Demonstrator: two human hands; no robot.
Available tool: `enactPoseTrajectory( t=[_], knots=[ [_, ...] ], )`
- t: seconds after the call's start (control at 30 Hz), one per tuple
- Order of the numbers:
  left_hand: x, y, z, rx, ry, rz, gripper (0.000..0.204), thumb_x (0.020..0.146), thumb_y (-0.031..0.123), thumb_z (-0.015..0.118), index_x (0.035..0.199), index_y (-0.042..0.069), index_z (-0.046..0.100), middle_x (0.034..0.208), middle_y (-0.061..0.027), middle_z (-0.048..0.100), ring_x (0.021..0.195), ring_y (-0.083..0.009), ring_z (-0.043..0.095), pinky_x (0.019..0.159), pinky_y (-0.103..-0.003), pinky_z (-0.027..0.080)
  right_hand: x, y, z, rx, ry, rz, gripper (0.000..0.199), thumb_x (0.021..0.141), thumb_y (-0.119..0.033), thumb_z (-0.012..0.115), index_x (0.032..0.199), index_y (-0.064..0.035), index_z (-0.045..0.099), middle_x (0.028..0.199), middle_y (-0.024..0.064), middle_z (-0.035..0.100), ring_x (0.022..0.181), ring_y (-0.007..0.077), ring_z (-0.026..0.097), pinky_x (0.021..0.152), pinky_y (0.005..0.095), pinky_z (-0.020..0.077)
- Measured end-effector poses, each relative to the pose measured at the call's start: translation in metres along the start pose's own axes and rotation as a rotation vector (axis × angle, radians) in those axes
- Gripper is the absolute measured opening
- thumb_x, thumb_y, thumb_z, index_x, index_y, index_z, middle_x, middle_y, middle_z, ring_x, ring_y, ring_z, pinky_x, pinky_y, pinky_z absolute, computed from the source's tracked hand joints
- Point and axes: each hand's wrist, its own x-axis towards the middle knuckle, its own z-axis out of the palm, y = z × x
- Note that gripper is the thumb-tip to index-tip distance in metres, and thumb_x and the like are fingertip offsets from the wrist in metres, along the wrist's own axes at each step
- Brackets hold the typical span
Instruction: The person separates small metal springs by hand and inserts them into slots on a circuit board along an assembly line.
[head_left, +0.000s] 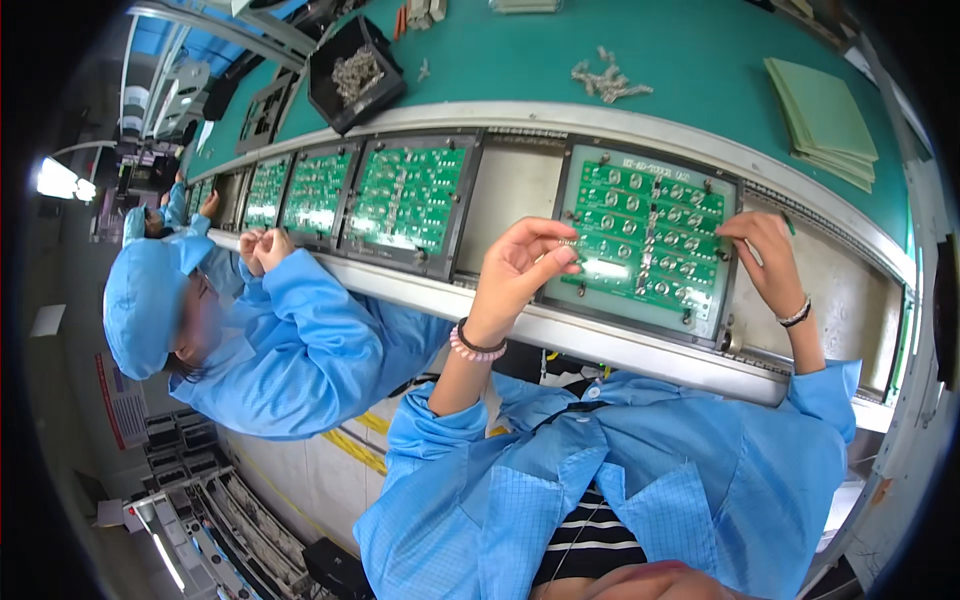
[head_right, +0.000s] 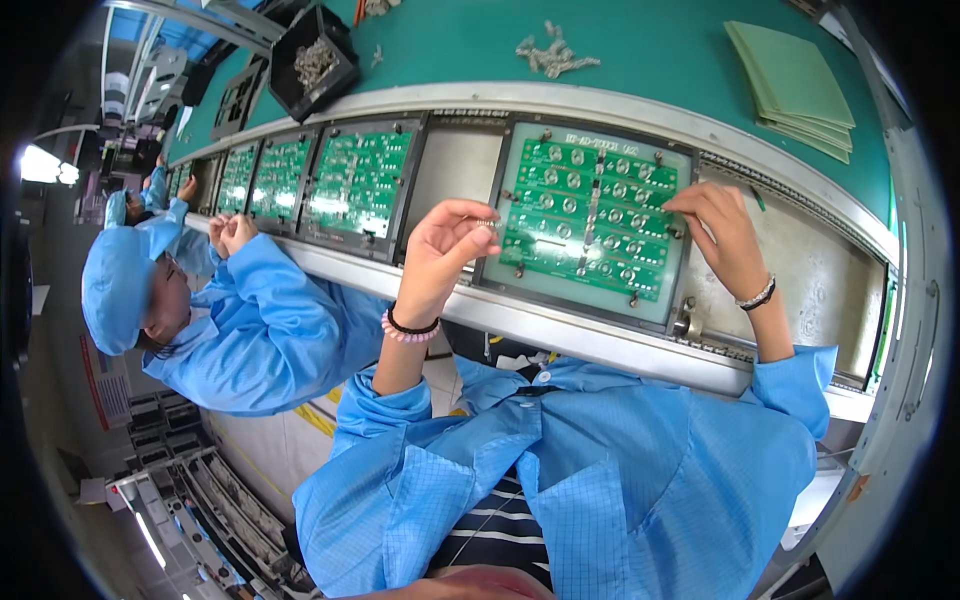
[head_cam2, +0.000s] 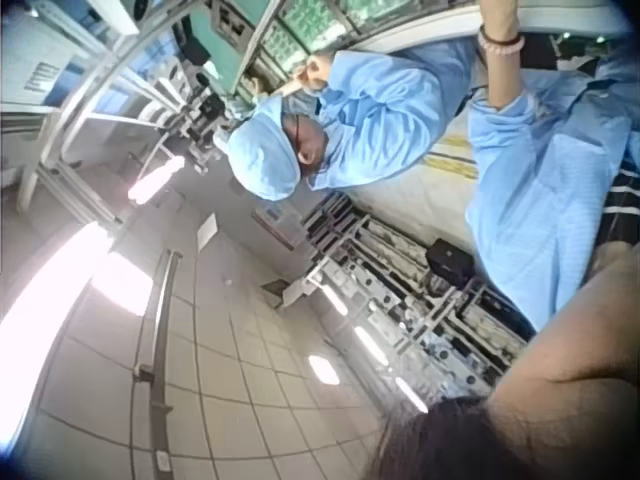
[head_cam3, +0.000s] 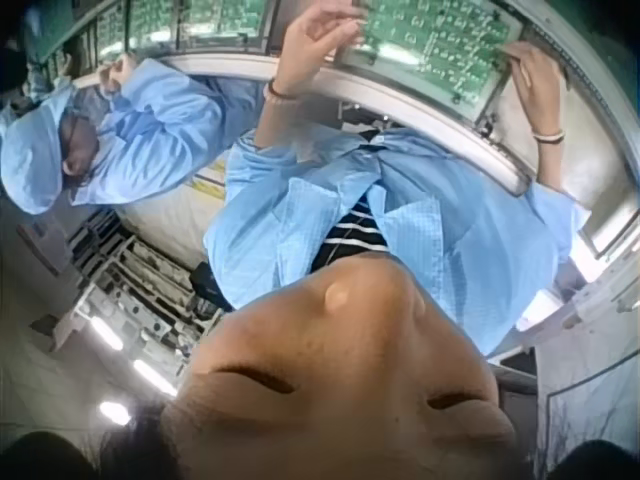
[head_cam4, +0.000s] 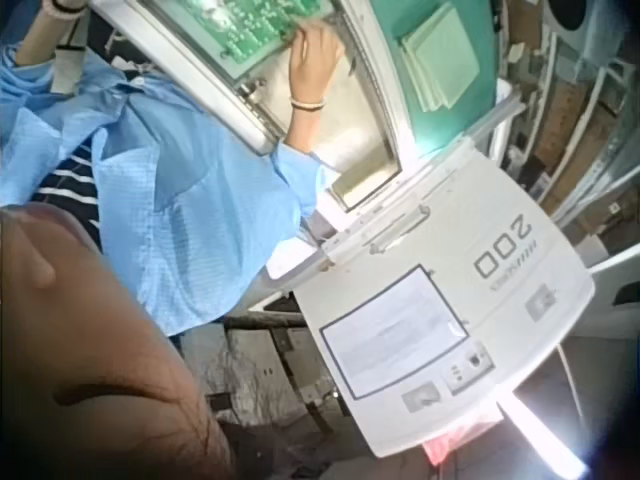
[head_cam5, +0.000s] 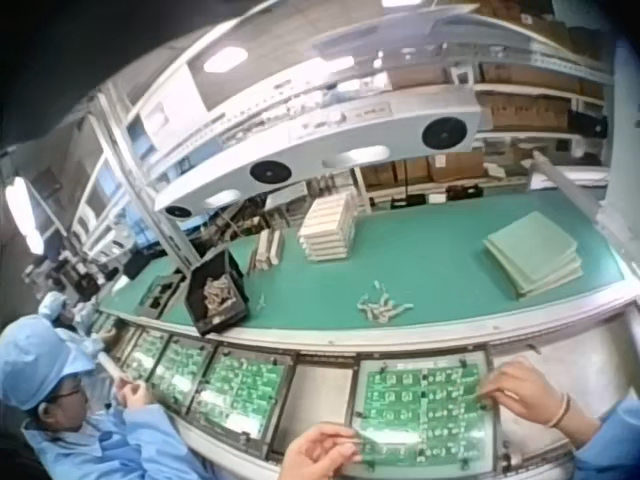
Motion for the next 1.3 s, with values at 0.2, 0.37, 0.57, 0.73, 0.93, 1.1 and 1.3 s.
enactPoseTrajectory(
  t=[0.2,0.37,0.57,0.73,0.93,1.1,1.3],
  knots=[
    [0.015,-0.016,0.004,0.106,-0.014,0.001,0.023,0.092,-0.001,0.062,0.114,-0.006,0.056,0.108,-0.0094,0.063,0.094,-0.0128,0.063,0.083,-0.028,0.055,-0.011,0.02,0.01,0.225,0.141,0.146,0.019,0.085,0.007,0.057,0.099,-0.0036,0.064,0.096,0.011,0.06,0.095,0.0268,0.058,0.085,0.0348,0.0446],
    [0.02,-0.019,0.006,0.378,-0.061,0.093,0.02,0.089,0.0,0.064,0.108,-0.001,0.062,0.104,-0.0084,0.065,0.092,-0.0144,0.063,0.081,-0.028,0.055,-0.008,0.019,0.012,0.233,0.129,0.112,0.02,0.086,0.008,0.055,0.1,-0.0032,0.064,0.098,0.0113,0.058,0.095,0.0261,0.058,0.082,0.0328,0.046],
    [0.029,-0.023,0.006,1.243,-0.151,0.476,0.021,0.082,0.005,0.07,0.102,0.007,0.066,0.099,-0.007,0.066,0.091,-0.0231,0.063,0.076,-0.033,0.053,-0.003,0.02,0.013,0.23,0.137,0.13,0.023,0.085,0.009,0.055,0.101,-0.0044,0.065,0.099,0.0107,0.057,0.093,0.0263,0.057,0.082,0.0329,0.0456],
    [0.033,-0.026,0.006,1.268,-0.206,0.549,0.02,0.081,0.008,0.069,0.1,0.007,0.063,0.095,-0.006,0.063,0.089,-0.0268,0.06,0.077,-0.036,0.05,-0.002,0.019,0.014,0.226,0.127,0.132,0.023,0.085,0.008,0.055,0.102,-0.0049,0.065,0.098,0.0102,0.057,0.093,0.0263,0.057,0.081,0.0333,0.0457],
    [0.033,-0.027,0.008,1.246,-0.244,0.56,0.019,0.082,0.007,0.068,0.1,0.007,0.063,0.094,-0.0057,0.062,0.089,-0.026,0.06,0.077,-0.036,0.05,-0.004,0.016,0.014,0.225,0.107,0.137,0.024,0.086,0.008,0.053,0.102,-0.0047,0.064,0.099,0.0103,0.056,0.094,0.026,0.057,0.082,0.0332,0.0453],
    [0.032,-0.027,0.01,1.256,-0.259,0.537,0.02,0.081,0.005,0.069,0.1,0.006,0.064,0.096,-0.0076,0.064,0.092,-0.0276,0.061,0.078,-0.037,0.05,-0.004,0.014,0.014,0.206,0.083,0.132,0.024,0.087,0.008,0.052,0.104,-0.0041,0.064,0.101,0.0111,0.056,0.095,0.0257,0.056,0.083,0.0323,0.0447],
    [0.029,-0.03,0.01,1.265,-0.284,0.539,0.022,0.081,0.004,0.069,0.102,0.006,0.064,0.095,-0.0077,0.063,0.09,-0.0276,0.06,0.078,-0.038,0.05,-0.005,0.012,0.015,0.169,0.073,0.123,0.023,0.087,0.007,0.052,0.104,-0.0037,0.064,0.101,0.0114,0.056,0.095,0.0266,0.056,0.084,0.033,0.0445]
  ],
)
